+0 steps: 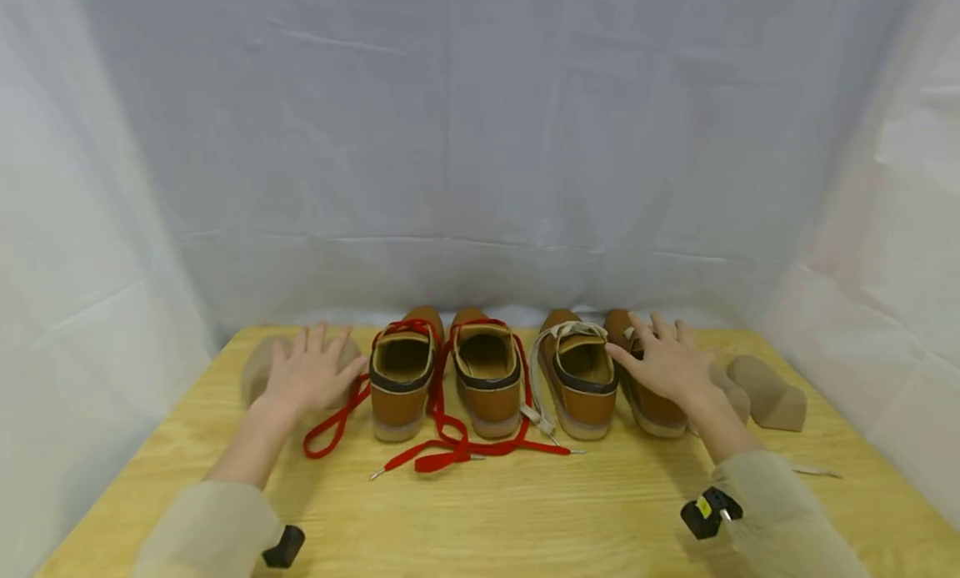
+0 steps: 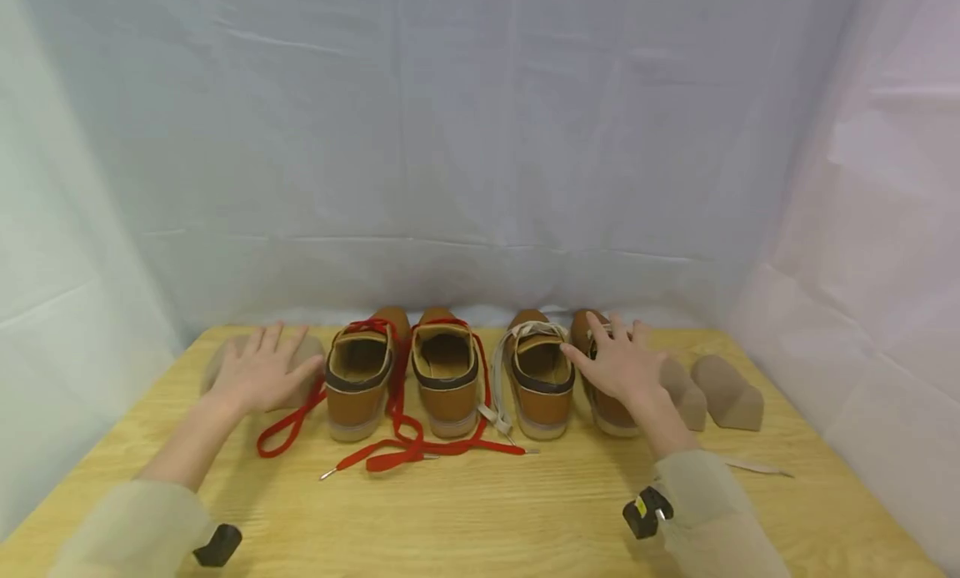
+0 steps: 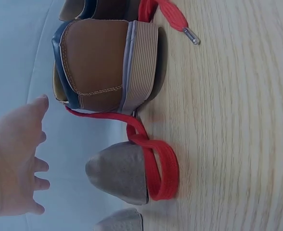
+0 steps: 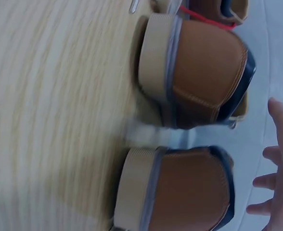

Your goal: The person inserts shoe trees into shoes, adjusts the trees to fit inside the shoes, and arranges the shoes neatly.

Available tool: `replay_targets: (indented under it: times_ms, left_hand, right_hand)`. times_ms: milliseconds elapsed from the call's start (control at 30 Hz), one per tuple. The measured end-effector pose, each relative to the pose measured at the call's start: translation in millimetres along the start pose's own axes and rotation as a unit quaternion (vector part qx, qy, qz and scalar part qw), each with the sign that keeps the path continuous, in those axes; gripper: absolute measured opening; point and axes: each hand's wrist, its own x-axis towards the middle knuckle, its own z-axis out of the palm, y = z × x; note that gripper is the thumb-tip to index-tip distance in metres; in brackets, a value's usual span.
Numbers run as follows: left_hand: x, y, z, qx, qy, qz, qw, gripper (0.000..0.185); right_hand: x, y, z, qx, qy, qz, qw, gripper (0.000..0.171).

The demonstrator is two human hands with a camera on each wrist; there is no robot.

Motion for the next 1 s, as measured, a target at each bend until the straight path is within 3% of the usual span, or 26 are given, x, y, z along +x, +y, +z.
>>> replay_targets:
  times_ms: [333,600,833,1000]
  left_hand:
    - [-0.2,-5.8,-3.0,-0.01,0.026,0.003,0.9996,0.074]
    - [-1.1,-11.6,-5.4,0.017,0.03,0.012,0.9993,0.066]
    - [-4.3,-19.3,-11.1,0.055,0.054,0.027,0.9967,0.056]
    - [-4.2,-24.3,-11.1,0.045,0.073,0.03,0.9958,0.047]
  right_hand:
    - [4,-29,-7,0.0,0.037,-0.03,0.999,0.08]
    - [7,-52,-2,0.006,0.059,-0.07,0.996,0.073]
    - [7,-82,2,-0.002,0.092,-0.132,0.987,0.06]
    - [8,-103,9,-0.003,0.119,-0.175,0.977,0.052]
